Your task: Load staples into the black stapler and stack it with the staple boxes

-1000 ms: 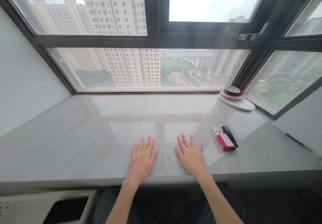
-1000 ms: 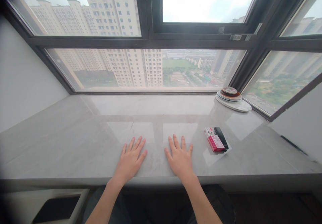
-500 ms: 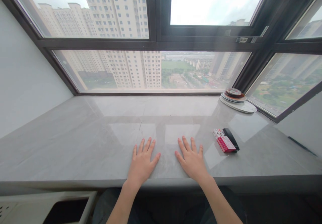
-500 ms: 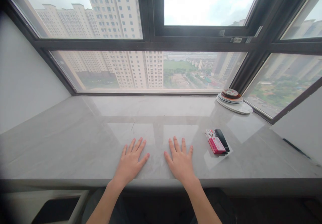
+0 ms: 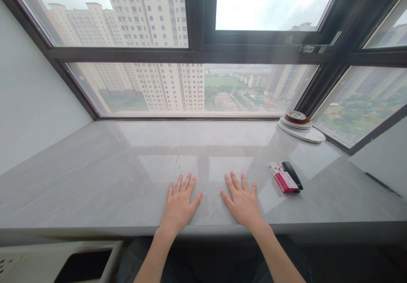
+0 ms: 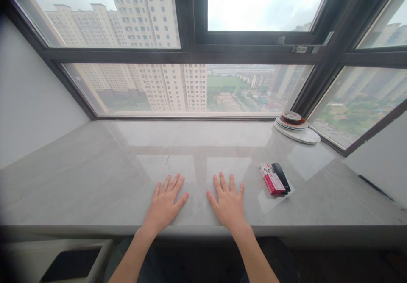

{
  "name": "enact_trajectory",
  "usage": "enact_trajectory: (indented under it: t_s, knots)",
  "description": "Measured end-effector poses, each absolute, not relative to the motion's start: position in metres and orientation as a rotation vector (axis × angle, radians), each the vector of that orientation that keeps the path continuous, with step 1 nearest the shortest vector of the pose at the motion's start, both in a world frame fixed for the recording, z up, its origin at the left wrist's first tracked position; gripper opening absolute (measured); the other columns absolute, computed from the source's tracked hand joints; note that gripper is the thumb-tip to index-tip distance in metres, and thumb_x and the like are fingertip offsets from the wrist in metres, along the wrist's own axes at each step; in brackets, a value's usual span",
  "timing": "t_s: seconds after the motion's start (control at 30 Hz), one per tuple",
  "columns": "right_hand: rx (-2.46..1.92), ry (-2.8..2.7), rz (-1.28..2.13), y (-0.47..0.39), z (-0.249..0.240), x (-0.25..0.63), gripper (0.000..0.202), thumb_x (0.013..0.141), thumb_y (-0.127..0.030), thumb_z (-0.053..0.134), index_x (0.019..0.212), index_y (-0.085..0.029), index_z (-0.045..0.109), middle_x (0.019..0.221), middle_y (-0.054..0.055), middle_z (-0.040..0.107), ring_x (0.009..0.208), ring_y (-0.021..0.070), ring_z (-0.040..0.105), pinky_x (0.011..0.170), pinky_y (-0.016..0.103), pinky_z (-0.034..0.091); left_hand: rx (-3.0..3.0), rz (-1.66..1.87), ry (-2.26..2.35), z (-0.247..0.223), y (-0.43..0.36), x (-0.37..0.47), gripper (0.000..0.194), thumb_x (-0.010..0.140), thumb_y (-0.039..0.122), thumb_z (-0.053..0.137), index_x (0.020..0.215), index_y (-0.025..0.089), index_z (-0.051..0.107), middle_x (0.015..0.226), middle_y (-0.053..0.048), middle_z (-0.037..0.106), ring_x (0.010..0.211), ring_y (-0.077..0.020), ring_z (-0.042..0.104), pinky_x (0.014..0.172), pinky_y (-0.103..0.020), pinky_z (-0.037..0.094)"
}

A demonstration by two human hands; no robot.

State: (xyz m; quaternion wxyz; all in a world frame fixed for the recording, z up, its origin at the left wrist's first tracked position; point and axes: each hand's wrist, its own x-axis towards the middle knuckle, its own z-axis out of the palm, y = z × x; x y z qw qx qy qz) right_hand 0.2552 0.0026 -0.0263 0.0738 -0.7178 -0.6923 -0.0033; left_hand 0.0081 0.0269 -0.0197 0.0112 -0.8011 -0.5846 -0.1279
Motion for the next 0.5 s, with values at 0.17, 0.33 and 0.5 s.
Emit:
enact_trajectory:
  t_s: [0.17, 0.33, 0.5]
  knots:
    - [-2.148, -2.083, 0.009, 0.0022, -0.0256, 0.2556, 0.067, 0.103, -0.065, 0.021, 0.164, -0.038, 0.017, 0.172, -0.005, 0.009, 0.157, 0.0376, -0.001, 0.119, 0.069, 0.001, -2.528, -0.475, -1.831, -0.0216, 0.0275, 0.0078, 0.059, 0.102, 0.056, 0.036, 0.159, 0.038, 0.033, 0.168, 0.004, 0.026, 0.157, -0.03, 0.017, 0.126, -0.056, 0.013]
    - [-2.152, -2.079, 0.02, 0.0026, -0.026, 0.2553, 0.067, 0.103, -0.065, 0.022, 0.164, -0.038, 0.018, 0.172, -0.005, 0.01, 0.157, 0.0369, -0.002, 0.119, 0.069, 0.0, -2.551, -0.526, -1.836, -0.0219, 0.027, 0.0073, 0.06, 0.101, 0.054, 0.04, 0.158, 0.038, 0.034, 0.167, 0.002, 0.031, 0.157, -0.0306, 0.016, 0.126, -0.057, 0.012]
    - [-2.167, -2.084, 0.047, 0.0029, -0.0249, 0.2548, 0.068, 0.103, -0.065, 0.022, 0.164, -0.038, 0.018, 0.172, -0.005, 0.01, 0.157, 0.0365, -0.003, 0.12, 0.068, -0.001, -2.554, -0.542, -1.841, -0.0212, 0.0259, 0.0067, 0.053, 0.102, 0.052, 0.04, 0.152, 0.034, 0.042, 0.166, 0.001, 0.032, 0.158, -0.0281, 0.015, 0.126, -0.054, 0.013]
